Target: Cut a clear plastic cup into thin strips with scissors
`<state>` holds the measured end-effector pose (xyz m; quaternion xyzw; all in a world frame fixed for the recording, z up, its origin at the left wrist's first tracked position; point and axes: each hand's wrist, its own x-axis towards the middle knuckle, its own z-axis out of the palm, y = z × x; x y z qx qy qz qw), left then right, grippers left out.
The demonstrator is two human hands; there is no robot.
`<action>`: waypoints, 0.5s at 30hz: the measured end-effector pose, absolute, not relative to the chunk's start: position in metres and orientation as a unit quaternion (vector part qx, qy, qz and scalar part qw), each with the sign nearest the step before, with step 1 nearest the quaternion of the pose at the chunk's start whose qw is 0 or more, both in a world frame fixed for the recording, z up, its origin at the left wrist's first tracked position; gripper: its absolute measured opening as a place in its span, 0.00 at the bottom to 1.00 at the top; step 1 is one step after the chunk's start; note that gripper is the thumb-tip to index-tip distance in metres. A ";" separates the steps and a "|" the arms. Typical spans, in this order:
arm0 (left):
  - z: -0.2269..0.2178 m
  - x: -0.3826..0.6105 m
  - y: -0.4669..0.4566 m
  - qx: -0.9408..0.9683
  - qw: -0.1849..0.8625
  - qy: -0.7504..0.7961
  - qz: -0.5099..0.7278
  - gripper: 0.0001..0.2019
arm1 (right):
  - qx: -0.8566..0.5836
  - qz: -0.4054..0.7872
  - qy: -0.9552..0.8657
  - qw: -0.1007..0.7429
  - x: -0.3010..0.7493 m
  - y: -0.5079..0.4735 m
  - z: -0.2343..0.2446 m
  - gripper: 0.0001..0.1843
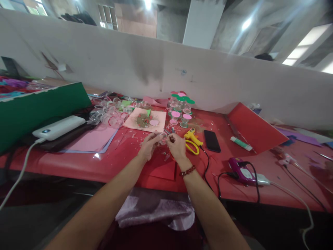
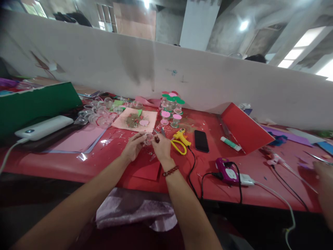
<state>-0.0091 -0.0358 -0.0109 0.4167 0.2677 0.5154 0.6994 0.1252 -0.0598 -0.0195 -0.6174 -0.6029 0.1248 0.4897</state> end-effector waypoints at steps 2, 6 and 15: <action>-0.010 -0.009 -0.036 0.415 0.697 0.272 0.517 0.13 | -0.615 0.131 -0.597 0.498 0.125 -0.060 -0.019 0.06; -0.010 -0.008 -0.037 0.414 0.697 0.276 0.516 0.13 | -0.619 0.123 -0.594 0.499 0.125 -0.061 -0.018 0.06; -0.014 -0.010 -0.035 0.421 0.691 0.270 0.522 0.13 | -0.600 0.122 -0.622 0.487 0.127 -0.060 -0.021 0.08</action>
